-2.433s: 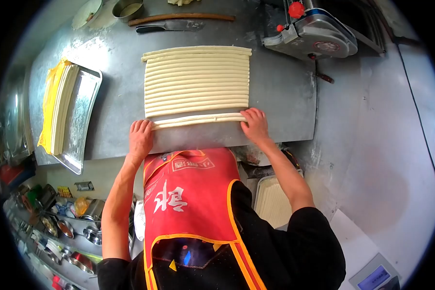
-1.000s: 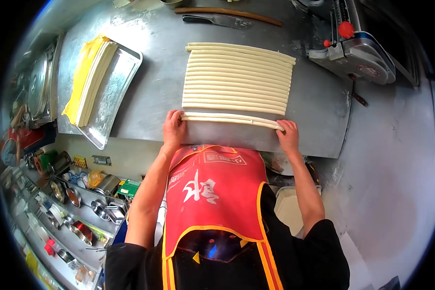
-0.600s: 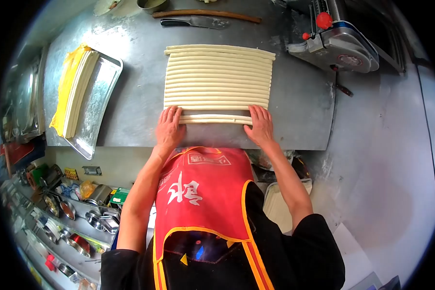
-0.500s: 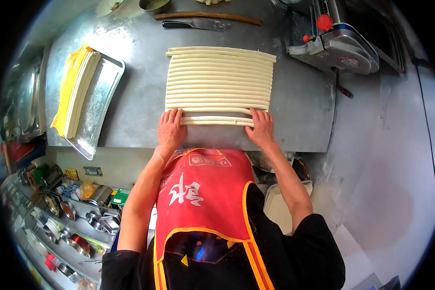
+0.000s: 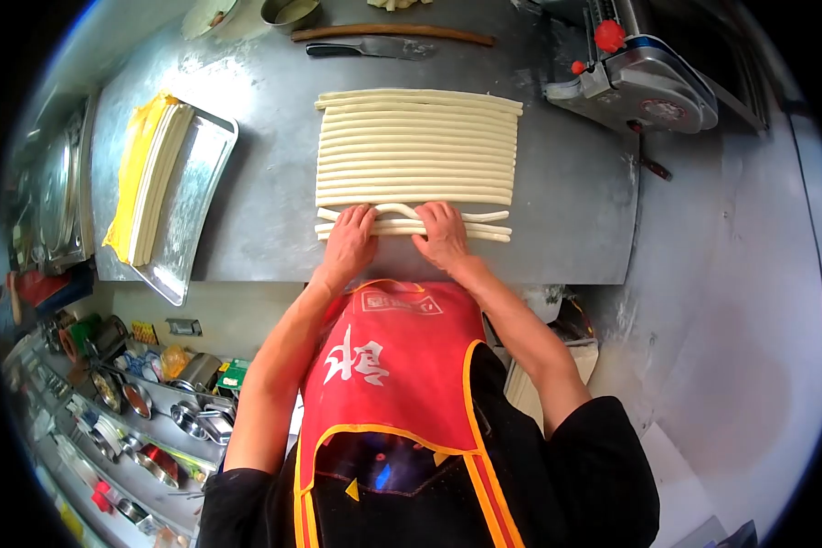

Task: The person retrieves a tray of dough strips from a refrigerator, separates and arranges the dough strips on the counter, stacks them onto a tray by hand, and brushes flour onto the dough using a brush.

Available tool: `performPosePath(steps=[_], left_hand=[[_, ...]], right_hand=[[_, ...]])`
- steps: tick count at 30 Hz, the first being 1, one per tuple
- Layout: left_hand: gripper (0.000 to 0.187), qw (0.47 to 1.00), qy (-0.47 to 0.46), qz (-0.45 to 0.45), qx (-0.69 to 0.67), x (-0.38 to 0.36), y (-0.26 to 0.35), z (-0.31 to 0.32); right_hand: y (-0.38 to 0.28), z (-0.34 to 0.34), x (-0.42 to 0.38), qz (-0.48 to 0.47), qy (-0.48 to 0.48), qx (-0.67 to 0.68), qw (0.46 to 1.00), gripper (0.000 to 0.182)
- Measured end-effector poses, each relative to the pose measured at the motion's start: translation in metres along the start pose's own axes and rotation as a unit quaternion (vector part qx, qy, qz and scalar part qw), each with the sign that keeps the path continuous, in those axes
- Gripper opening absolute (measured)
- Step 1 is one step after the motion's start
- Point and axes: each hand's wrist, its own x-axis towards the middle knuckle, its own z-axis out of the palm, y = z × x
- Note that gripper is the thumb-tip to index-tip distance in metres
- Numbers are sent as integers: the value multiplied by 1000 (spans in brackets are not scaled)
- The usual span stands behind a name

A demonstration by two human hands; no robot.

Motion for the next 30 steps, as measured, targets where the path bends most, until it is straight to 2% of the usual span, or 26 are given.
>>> performPosePath(steps=[3, 7, 9, 14, 16, 18, 20, 22, 25, 30], left_hand=[[46, 999, -40, 4, 12, -7, -4, -5], [47, 999, -44, -1, 30, -7, 3, -7], [50, 998, -16, 19, 55, -1, 10, -7], [49, 997, -35, 26, 64, -7, 2, 5], [48, 997, -48, 28, 53, -10, 1, 5], [47, 997, -38, 34, 60, -12, 1, 0], [46, 997, -49, 24, 63, -14, 2, -2], [44, 993, -22, 59, 104, -14, -2, -5], [43, 994, -16, 50, 98, -18, -15, -8], [43, 997, 12, -11, 70, -37, -45, -25]], right_hand=[[-7, -3, -8, 21, 13, 1, 1000, 45], [-17, -3, -5, 37, 37, -36, 998, 49], [-24, -1, 1, 12, 1, -55, 998, 51], [-18, 9, -5, -34, 13, -59, 998, 48], [-8, 6, -11, -83, 24, -42, 995, 46], [1, -3, -17, -80, 26, -57, 995, 46], [14, -19, -25, -31, 5, -53, 998, 47], [30, -26, -34, -36, 10, -66, 997, 47], [51, -41, -46, -35, 6, -87, 996, 47], [79, -73, -66, 34, -12, -107, 994, 49]])
